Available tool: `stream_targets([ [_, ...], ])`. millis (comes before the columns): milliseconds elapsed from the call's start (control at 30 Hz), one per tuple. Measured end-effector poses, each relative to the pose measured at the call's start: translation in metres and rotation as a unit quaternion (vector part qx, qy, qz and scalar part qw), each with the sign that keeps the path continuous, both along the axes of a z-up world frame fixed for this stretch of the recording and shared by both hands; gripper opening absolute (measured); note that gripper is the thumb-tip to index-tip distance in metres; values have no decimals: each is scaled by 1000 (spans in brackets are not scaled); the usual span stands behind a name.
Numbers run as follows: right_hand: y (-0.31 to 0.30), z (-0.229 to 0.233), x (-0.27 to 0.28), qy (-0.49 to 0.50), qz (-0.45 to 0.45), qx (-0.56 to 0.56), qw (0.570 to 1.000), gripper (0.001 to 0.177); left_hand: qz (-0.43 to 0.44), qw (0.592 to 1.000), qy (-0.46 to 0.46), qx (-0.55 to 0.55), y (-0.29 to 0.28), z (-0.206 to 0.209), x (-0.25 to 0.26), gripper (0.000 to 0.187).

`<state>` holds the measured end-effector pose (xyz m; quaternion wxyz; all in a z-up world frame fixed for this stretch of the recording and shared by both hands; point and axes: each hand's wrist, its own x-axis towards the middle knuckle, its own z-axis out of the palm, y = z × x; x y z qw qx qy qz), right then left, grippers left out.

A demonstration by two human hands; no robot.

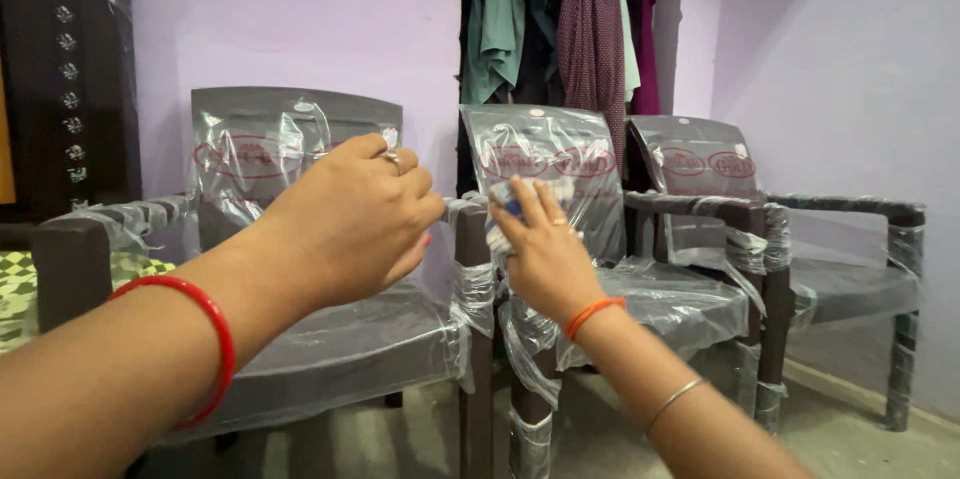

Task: The person wipes the surfaces of several chairs covered in protective plastic using a cloth. The person cleans the seat, armrests, and legs of the chairs in a bedroom setting.

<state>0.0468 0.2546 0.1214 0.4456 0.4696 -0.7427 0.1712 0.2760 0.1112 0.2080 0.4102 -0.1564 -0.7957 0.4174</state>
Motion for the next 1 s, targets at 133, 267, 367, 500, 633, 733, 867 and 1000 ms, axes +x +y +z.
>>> stream_targets([
  [133,14,15,-19,5,-24,17,1000,63,24,999,-35,-19,-1,-4,5,23],
  [267,28,8,-57,-17,-2,20,1000,59,41,997,-68,2,-6,-12,-12,23],
  [367,36,-12,-86,-33,15,13,999,59,41,994,-104,20,-12,-29,-49,23],
  [500,40,-46,-119,-68,47,8,997,62,27,987,-154,42,-19,-66,-124,18],
  [633,43,-67,-142,-124,57,26,990,64,32,981,-164,100,-19,-96,-213,19],
  [733,40,-64,-151,-136,45,69,987,64,64,968,-132,204,-24,-101,-279,24],
  [867,21,-44,-146,-106,24,151,982,69,71,965,0,252,-49,-98,-339,41],
  [1000,-5,-14,-149,-71,-39,181,980,73,67,920,-63,381,-81,-110,-367,52],
])
